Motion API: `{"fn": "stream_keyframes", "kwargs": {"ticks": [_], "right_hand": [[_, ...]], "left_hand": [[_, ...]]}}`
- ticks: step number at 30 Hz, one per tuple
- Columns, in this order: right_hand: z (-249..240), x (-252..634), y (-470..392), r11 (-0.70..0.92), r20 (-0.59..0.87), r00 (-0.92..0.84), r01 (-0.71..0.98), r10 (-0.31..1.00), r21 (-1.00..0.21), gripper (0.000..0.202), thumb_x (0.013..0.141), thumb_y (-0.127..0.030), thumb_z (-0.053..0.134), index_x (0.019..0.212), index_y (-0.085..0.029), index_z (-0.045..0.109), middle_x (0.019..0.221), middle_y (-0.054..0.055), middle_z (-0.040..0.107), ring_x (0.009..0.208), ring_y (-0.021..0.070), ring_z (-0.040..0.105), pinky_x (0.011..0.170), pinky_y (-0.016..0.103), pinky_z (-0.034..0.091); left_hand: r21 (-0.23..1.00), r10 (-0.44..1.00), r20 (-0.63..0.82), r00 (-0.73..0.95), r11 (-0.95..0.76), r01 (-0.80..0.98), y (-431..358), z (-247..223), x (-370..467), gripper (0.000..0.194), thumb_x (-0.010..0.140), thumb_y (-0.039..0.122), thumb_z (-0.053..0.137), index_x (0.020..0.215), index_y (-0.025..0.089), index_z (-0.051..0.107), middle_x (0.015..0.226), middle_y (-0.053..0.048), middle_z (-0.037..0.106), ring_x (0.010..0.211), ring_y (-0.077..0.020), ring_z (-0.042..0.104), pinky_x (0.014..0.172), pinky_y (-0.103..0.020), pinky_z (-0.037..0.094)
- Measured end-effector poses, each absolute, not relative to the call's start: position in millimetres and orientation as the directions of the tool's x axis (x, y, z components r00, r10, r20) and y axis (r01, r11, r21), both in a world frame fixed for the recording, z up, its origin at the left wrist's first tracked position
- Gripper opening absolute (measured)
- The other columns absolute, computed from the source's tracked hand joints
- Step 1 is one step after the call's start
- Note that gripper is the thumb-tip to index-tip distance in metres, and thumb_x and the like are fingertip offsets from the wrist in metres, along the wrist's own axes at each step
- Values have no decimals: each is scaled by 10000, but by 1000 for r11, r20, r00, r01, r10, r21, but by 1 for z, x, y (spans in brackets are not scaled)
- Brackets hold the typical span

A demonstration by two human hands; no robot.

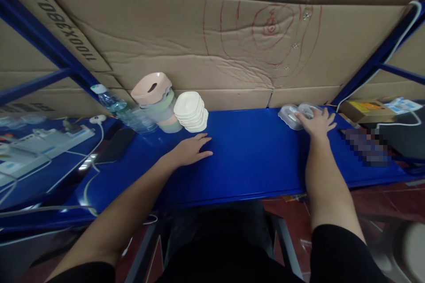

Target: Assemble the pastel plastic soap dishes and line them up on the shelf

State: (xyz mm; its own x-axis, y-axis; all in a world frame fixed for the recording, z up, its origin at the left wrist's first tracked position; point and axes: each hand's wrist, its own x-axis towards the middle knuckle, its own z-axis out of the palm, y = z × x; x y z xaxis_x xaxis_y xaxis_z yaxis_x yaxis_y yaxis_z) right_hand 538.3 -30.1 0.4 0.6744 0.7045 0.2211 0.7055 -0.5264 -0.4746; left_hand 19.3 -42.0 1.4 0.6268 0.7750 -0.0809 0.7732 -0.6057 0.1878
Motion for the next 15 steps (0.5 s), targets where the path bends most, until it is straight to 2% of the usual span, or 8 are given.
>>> {"fn": "stream_keyframes", "kwargs": {"ticks": [2,6,10,15], "right_hand": [[-4,543,-30,-528,175,681,682,711,-506,927,859,-837,526,1605,-290,483,1790,186,141,1561,458,145,1165,668,147],[-11,552,-25,-574,172,746,619,644,-536,790,888,-738,577,1545,-300,555,1754,211,237,1528,462,268,1170,678,186],[-18,560,-16,-618,201,827,532,524,-579,735,904,-644,563,1544,-283,563,1747,243,231,1569,489,212,1173,720,184],[-28,567,-7,-636,258,863,497,434,-590,663,911,-572,559,1523,-317,583,1736,272,233,1604,490,199,1134,792,195]], "left_hand": [[187,777,-85,624,-603,776,-43,2,20,730,1017,610,503,1590,158,477,1682,-213,413,1467,-380,530,1176,-477,446],[186,779,-106,618,-595,782,-45,4,21,743,1019,608,503,1600,144,468,1693,-217,392,1447,-399,546,1172,-504,453],[196,778,-93,621,-597,778,-46,5,21,727,1016,606,513,1593,164,482,1689,-210,402,1410,-404,581,1154,-513,467],[205,775,-63,628,-606,769,-47,2,21,719,1007,596,543,1580,164,497,1675,-217,421,1402,-405,589,1136,-524,480]]}}
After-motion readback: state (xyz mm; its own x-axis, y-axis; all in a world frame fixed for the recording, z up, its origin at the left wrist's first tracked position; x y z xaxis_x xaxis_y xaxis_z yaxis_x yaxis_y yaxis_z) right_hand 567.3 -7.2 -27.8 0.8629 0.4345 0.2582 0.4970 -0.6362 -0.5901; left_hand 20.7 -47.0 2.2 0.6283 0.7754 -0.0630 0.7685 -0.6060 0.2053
